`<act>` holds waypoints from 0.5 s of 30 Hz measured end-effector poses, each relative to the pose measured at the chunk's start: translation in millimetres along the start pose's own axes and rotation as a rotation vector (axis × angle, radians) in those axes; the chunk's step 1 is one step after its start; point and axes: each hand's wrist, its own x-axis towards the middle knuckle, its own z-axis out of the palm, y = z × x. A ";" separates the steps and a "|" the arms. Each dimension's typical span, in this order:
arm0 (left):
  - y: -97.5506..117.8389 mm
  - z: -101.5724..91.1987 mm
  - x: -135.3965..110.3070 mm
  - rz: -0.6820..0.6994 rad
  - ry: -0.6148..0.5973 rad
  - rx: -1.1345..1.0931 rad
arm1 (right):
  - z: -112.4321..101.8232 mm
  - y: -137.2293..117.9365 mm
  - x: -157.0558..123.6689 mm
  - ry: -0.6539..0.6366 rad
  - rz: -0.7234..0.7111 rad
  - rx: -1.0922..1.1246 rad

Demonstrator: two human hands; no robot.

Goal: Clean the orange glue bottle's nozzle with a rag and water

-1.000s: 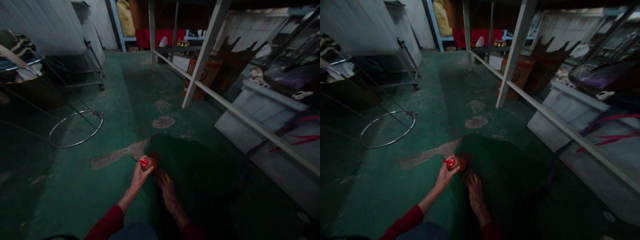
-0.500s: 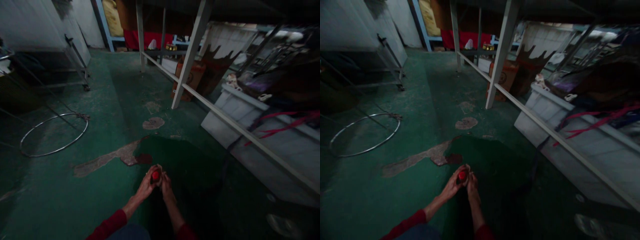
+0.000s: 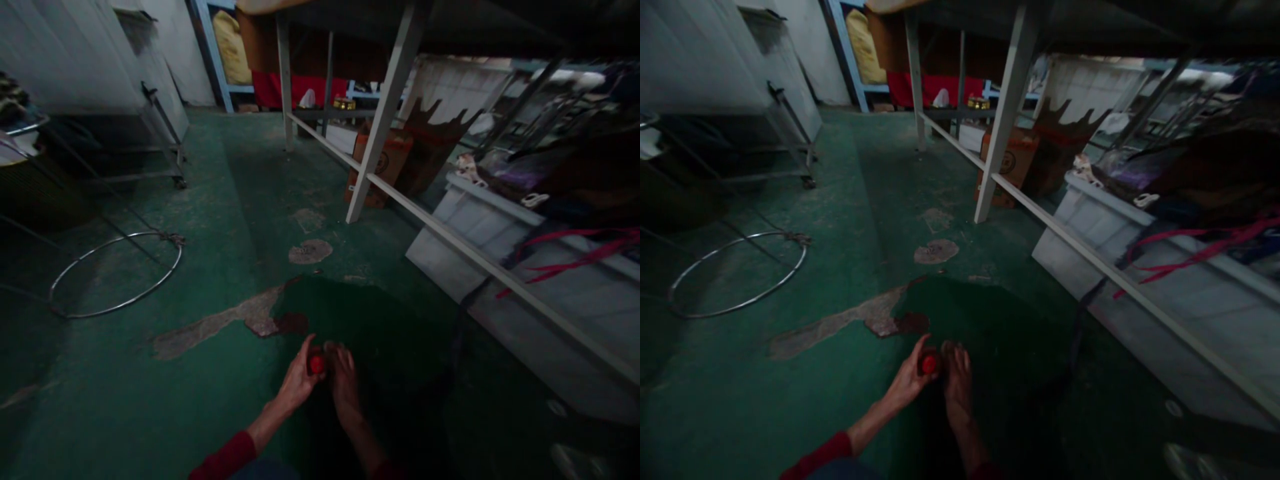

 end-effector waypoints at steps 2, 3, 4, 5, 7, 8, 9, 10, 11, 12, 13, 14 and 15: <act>-0.9 1.3 -1.7 -0.019 0.001 -0.068 | -1.4 -1.4 -12.7 -0.005 0.039 0.011; -1.7 2.6 -2.5 -0.028 0.007 -0.085 | -1.3 -3.5 -20.8 0.004 0.068 0.017; -2.7 4.4 -3.2 -0.034 0.017 -0.087 | -0.2 -6.5 -28.8 0.023 0.104 0.023; -3.8 6.6 -3.6 -0.040 0.028 -0.087 | 2.3 -10.5 -35.7 0.049 0.146 0.027; -5.8 11.8 -3.1 -0.054 0.058 -0.090 | 12.2 -19.9 -43.3 0.104 0.234 0.041; -6.8 14.5 -2.3 -0.063 0.077 -0.087 | 18.9 -24.5 -43.4 0.125 0.272 0.054; -7.6 17.0 -1.2 -0.071 0.098 -0.081 | 25.6 -28.7 -41.4 0.133 0.301 0.072; -8.4 19.2 -0.1 -0.079 0.118 -0.073 | 31.5 -32.1 -38.1 0.145 0.337 0.090; -9.0 21.0 1.0 -0.083 0.136 -0.064 | 35.8 -34.7 -34.1 0.156 0.372 0.109; -9.4 22.4 1.8 -0.083 0.155 -0.054 | 37.8 -36.7 -30.3 0.162 0.397 0.129; -9.6 23.2 2.3 -0.083 0.173 -0.046 | 37.6 -38.2 -27.1 0.169 0.414 0.146; -9.3 23.7 2.4 -0.083 0.189 -0.039 | 35.5 -39.6 -24.7 0.173 0.423 0.162; -8.4 23.7 2.2 -0.085 0.207 -0.033 | 32.0 -41.2 -23.2 0.175 0.423 0.176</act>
